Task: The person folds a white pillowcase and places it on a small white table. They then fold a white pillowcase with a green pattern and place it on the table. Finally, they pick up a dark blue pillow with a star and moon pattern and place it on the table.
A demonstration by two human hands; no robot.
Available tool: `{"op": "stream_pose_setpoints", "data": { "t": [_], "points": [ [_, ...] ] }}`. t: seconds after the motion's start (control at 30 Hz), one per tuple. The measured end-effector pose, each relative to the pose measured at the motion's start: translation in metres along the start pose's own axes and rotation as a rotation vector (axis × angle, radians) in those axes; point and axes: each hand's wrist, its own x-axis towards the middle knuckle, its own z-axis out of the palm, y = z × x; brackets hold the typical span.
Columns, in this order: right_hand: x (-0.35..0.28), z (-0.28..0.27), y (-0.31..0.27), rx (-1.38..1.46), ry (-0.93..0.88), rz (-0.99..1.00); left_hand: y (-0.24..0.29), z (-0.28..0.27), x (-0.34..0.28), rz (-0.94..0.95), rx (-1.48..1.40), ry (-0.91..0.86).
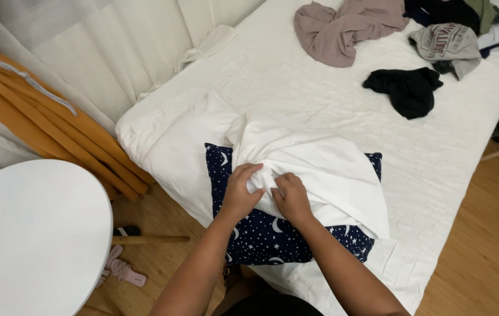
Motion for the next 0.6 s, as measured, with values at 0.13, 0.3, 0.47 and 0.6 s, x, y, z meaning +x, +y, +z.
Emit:
{"op": "stream_pose_setpoints", "data": {
  "t": [0.13,0.3,0.47,0.6],
  "points": [
    [-0.009,-0.057,-0.040,0.255,0.073,0.032,0.037,-0.001,-0.009,0.110,0.205,0.044],
    [-0.029,-0.086,-0.055,0.579,0.051,0.060,0.065,0.011,-0.018,0.387,0.272,0.041],
    [-0.032,-0.104,-0.060,0.930,-0.121,0.139,0.064,0.012,-0.011,0.283,-0.007,-0.130],
    [-0.057,-0.092,0.013,0.173,-0.135,-0.057,0.056,-0.016,-0.006,0.260,-0.150,-0.183]
  ]
}}
